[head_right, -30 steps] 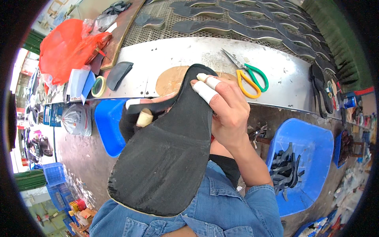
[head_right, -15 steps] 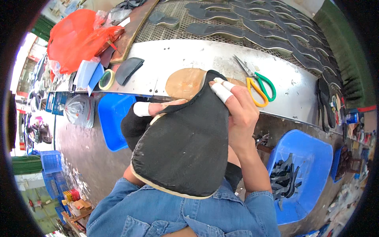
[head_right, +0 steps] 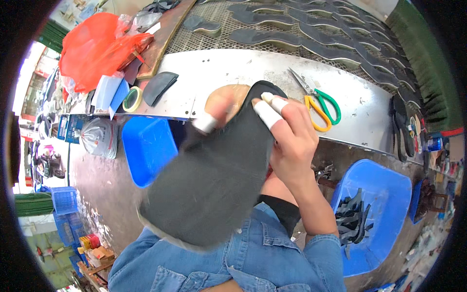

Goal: The recorder is assembling components of a black shoe, applying adhesive and trimming materials.

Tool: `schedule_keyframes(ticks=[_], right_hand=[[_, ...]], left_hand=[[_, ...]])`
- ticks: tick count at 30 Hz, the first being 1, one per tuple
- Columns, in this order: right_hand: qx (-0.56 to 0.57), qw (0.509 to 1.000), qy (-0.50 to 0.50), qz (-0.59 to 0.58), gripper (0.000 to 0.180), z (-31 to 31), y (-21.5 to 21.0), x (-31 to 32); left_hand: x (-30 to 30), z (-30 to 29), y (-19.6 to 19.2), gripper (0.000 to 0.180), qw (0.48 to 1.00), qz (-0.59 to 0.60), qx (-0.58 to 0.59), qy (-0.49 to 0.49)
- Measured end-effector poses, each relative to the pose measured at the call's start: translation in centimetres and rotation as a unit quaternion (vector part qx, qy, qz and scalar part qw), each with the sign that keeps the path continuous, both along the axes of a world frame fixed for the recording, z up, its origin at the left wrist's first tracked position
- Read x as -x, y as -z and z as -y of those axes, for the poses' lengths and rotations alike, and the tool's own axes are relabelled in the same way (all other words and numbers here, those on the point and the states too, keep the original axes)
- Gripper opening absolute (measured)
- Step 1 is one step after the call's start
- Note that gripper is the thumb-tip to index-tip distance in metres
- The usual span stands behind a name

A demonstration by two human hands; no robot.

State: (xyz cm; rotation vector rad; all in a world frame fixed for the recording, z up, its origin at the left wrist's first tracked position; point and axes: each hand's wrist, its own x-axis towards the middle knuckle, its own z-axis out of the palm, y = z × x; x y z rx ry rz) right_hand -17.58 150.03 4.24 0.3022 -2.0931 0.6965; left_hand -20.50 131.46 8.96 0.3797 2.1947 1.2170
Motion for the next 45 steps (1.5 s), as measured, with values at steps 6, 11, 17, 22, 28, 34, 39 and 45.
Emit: schedule_keyframes(ticks=[6, 11, 17, 22, 28, 34, 39, 45], right_hand=[[0.045, 0.997, -0.027, 0.066, 0.039, 0.0, 0.2, 0.2], [0.003, 0.999, -0.003, 0.041, 0.04, 0.1, -0.7, 0.4], [-0.119, 0.988, 0.005, 0.1, 0.052, -0.4, -1.6, 0.0], [-0.091, 0.991, -0.014, 0.095, 0.056, 1.2, -3.1, -0.9], [0.599, 0.578, -0.402, 0.382, 0.059, -1.0, 4.0, -3.2], [0.784, 0.455, -0.394, 0.151, 0.054, 0.3, 2.2, 1.2], [0.702, 0.67, -0.221, 0.103, 0.033, -2.3, 2.7, 1.2], [0.64, 0.764, -0.057, 0.058, 0.021, -2.1, 0.8, 0.3]], left_hand=[[-1.3, 2.3, 0.5, 0.065, 0.9, -0.051, -0.43, 0.042], [1.0, 0.8, 2.6, 0.052, 0.885, -0.094, -0.436, -0.129], [1.8, -1.1, 1.3, 0.034, 0.754, 0.301, -0.568, -0.134], [3.0, -2.3, 6.0, 0.029, 0.822, -0.437, -0.363, -0.033], [3.4, -1.8, 5.4, 0.032, 0.771, -0.471, -0.427, -0.032], [4.1, -1.5, 5.4, 0.03, 0.766, -0.499, -0.404, 0.028], [4.1, -1.4, 4.9, 0.028, 0.761, -0.532, -0.37, 0.048], [4.1, -1.0, 4.0, 0.025, 0.751, -0.564, -0.334, 0.077]])
